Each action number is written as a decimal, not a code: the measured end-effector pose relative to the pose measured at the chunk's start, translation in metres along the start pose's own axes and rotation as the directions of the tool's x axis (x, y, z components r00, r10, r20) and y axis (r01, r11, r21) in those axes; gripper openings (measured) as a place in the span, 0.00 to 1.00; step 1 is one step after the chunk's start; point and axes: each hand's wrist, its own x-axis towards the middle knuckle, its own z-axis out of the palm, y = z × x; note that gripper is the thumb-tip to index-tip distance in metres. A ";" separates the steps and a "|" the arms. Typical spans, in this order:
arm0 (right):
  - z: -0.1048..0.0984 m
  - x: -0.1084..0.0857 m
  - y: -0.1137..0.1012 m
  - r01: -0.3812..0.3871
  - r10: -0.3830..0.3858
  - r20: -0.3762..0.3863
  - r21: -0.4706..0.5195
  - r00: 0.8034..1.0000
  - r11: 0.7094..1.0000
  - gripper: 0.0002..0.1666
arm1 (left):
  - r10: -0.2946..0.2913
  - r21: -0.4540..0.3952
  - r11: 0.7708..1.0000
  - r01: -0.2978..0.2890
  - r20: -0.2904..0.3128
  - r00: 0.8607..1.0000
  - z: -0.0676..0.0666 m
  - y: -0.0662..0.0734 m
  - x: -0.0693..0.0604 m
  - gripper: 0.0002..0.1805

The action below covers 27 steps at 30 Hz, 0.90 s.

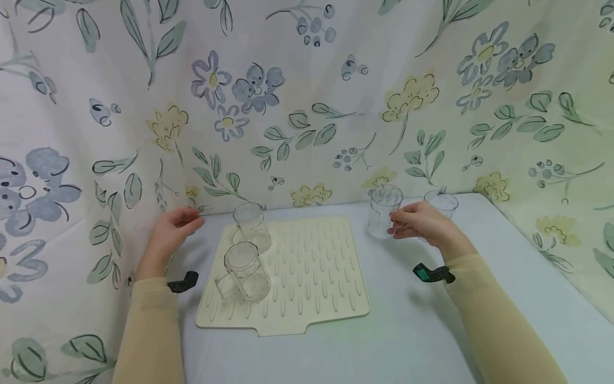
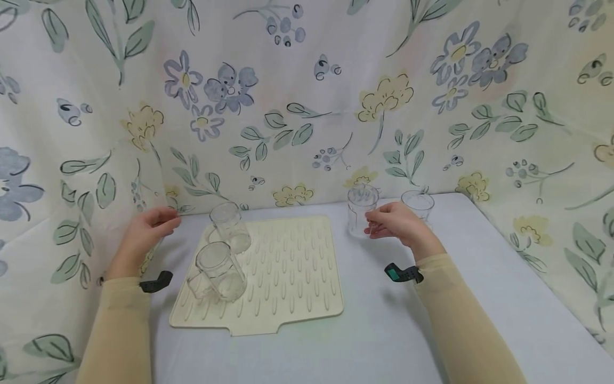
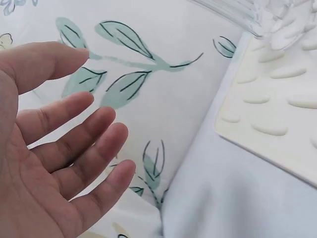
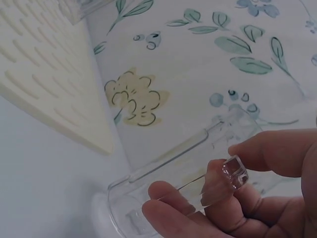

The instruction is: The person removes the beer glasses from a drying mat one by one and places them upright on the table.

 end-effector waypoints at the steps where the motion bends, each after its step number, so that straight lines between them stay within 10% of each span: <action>1: 0.000 0.001 0.001 -0.004 0.004 0.001 -0.003 1.000 1.000 0.30 | 0.003 -0.004 1.000 -0.003 0.010 1.000 0.002 -0.002 0.002 0.30; 20: 0.001 0.005 0.009 -0.039 0.040 0.034 -0.011 0.999 0.999 0.30 | -0.091 -0.031 0.994 0.100 0.217 0.972 0.044 -0.034 0.010 0.36; 27: 0.000 0.005 0.011 -0.043 0.043 0.035 -0.007 0.998 0.999 0.30 | -0.017 -0.038 0.999 0.030 0.295 0.955 0.049 -0.036 0.010 0.37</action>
